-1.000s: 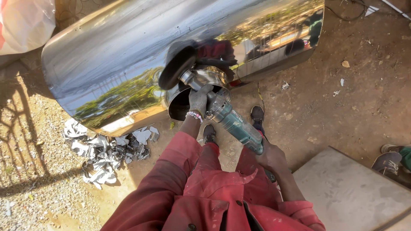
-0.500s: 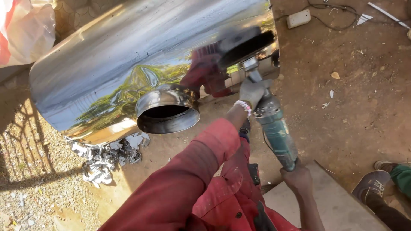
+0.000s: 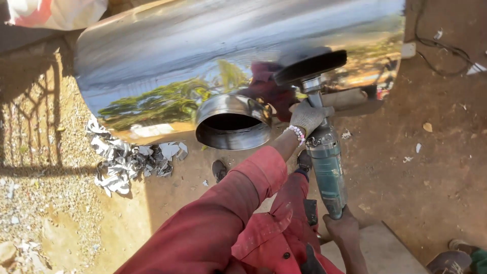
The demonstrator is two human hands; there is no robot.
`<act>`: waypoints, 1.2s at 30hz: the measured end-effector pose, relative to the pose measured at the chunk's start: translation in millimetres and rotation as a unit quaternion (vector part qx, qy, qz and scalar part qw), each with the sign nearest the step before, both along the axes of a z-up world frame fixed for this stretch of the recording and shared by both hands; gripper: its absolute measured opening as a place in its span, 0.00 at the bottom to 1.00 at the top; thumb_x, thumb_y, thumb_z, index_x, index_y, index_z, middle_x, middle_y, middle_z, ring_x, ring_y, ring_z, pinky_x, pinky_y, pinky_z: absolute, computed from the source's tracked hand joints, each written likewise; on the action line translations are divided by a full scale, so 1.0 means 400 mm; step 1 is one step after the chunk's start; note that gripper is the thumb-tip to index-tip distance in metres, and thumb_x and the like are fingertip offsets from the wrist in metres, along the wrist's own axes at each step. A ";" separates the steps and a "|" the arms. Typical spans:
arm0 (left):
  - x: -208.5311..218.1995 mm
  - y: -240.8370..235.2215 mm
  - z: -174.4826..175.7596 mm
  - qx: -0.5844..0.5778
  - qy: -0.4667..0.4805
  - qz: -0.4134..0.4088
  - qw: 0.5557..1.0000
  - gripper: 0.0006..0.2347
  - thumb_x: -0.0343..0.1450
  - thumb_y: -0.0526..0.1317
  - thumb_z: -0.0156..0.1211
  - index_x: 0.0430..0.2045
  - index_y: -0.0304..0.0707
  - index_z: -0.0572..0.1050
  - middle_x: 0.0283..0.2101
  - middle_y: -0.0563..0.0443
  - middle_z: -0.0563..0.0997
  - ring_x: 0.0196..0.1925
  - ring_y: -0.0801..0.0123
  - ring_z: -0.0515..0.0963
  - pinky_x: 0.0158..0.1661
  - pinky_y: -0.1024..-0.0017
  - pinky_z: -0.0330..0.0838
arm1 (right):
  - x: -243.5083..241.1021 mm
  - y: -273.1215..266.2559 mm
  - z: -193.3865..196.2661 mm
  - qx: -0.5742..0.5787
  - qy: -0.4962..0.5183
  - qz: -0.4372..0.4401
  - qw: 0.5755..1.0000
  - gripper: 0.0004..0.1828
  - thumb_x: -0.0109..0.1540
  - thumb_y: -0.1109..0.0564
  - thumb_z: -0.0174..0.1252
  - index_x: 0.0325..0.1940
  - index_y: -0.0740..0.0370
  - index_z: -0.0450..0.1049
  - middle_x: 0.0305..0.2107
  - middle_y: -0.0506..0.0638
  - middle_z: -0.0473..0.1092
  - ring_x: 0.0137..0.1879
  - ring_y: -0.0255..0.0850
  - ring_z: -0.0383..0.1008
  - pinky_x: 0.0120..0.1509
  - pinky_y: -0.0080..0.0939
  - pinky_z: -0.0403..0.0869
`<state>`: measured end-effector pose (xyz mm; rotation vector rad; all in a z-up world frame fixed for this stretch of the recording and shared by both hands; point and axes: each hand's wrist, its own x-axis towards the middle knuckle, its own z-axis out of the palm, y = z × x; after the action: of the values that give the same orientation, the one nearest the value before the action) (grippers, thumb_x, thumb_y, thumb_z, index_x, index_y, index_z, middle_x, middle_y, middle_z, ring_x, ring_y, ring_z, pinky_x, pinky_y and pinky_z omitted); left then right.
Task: Polishing the surface and edges of a large metal cylinder using a handheld angle grinder with a polishing pad
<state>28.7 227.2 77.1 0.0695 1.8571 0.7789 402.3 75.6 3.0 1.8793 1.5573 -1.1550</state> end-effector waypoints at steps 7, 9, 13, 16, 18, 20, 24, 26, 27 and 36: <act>-0.344 -0.367 0.102 -0.009 -0.028 0.084 0.996 0.28 0.63 0.49 0.73 0.59 0.39 0.84 0.61 0.42 0.93 0.59 0.49 0.93 0.53 0.53 0.87 | -0.354 -0.120 0.194 -0.034 -0.039 0.109 0.993 0.38 0.61 0.48 0.63 0.77 0.54 0.81 0.62 0.69 0.87 0.64 0.74 0.87 0.64 0.69 0.80; -0.431 -0.467 0.053 0.014 -0.035 0.131 0.991 0.21 0.64 0.48 0.76 0.48 0.40 0.86 0.53 0.44 0.94 0.52 0.52 0.93 0.51 0.55 0.87 | -0.415 -0.156 0.196 -0.018 -0.045 0.157 0.986 0.39 0.61 0.47 0.63 0.79 0.52 0.80 0.63 0.68 0.87 0.66 0.73 0.86 0.66 0.70 0.81; -0.584 -0.669 0.012 0.046 -0.062 0.211 0.975 0.21 0.65 0.47 0.81 0.47 0.32 0.89 0.51 0.40 0.95 0.48 0.51 0.93 0.48 0.56 0.88 | -0.535 -0.244 0.191 -0.007 -0.031 0.213 0.976 0.35 0.61 0.48 0.65 0.73 0.54 0.82 0.61 0.67 0.88 0.66 0.71 0.88 0.65 0.65 0.81; -0.702 -0.826 -0.038 -0.013 0.003 0.197 0.980 0.37 0.61 0.61 0.81 0.65 0.42 0.90 0.67 0.44 0.95 0.68 0.51 0.93 0.65 0.58 0.85 | -0.608 -0.334 0.122 0.011 -0.004 0.267 0.964 0.43 0.56 0.40 0.66 0.77 0.50 0.81 0.56 0.62 0.91 0.62 0.67 0.91 0.61 0.63 0.82; -0.790 -0.924 -0.066 0.006 0.001 0.257 0.966 0.36 0.60 0.55 0.83 0.63 0.35 0.89 0.64 0.45 0.94 0.64 0.53 0.93 0.63 0.60 0.85 | -0.723 -0.386 0.125 0.021 0.007 0.296 0.955 0.42 0.58 0.43 0.63 0.78 0.49 0.79 0.58 0.64 0.90 0.64 0.70 0.89 0.62 0.66 0.82; -0.864 -1.044 -0.099 0.020 -0.002 0.313 0.949 0.35 0.59 0.50 0.84 0.61 0.27 0.88 0.61 0.45 0.93 0.59 0.55 0.93 0.61 0.63 0.86 | -0.831 -0.439 0.136 0.027 0.017 0.321 0.947 0.41 0.60 0.45 0.61 0.80 0.49 0.77 0.61 0.66 0.89 0.66 0.73 0.88 0.63 0.69 0.83; -1.041 -1.290 -0.223 0.048 0.065 0.320 0.944 0.37 0.66 0.58 0.87 0.67 0.34 0.87 0.68 0.37 0.92 0.80 0.46 0.86 0.79 0.46 0.81 | -1.082 -0.524 0.126 -0.022 0.058 0.423 0.904 0.43 0.63 0.42 0.67 0.83 0.59 0.78 0.66 0.70 0.86 0.77 0.73 0.85 0.81 0.77 0.82; -1.131 -1.387 -0.269 0.048 0.069 0.367 0.926 0.37 0.66 0.57 0.88 0.68 0.33 0.85 0.68 0.38 0.92 0.79 0.49 0.87 0.78 0.47 0.82 | -1.255 -0.584 0.214 -0.027 0.066 0.465 0.883 0.43 0.64 0.42 0.67 0.84 0.57 0.78 0.67 0.70 0.86 0.77 0.74 0.84 0.82 0.79 0.81; -1.170 -1.432 -0.274 0.039 0.074 0.397 0.914 0.39 0.64 0.58 0.91 0.68 0.36 0.85 0.67 0.41 0.92 0.79 0.53 0.87 0.77 0.49 0.84 | -1.348 -0.626 0.322 -0.025 0.087 0.463 0.882 0.45 0.64 0.44 0.65 0.87 0.55 0.75 0.68 0.68 0.85 0.77 0.74 0.84 0.81 0.79 0.81; -1.272 -1.580 -0.288 0.163 0.017 0.552 0.818 0.25 0.65 0.39 0.93 0.51 0.36 0.81 0.35 0.45 0.87 0.37 0.60 0.98 0.42 0.59 0.93 | -1.359 -0.675 0.144 -0.068 0.116 0.447 0.884 0.39 0.62 0.40 0.69 0.74 0.63 0.86 0.60 0.71 0.87 0.73 0.75 0.86 0.78 0.77 0.81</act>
<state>-480.3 -404.9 -38.0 -0.8576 1.6686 1.8862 -141.2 -194.4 60.6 0.7354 2.0576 -1.0003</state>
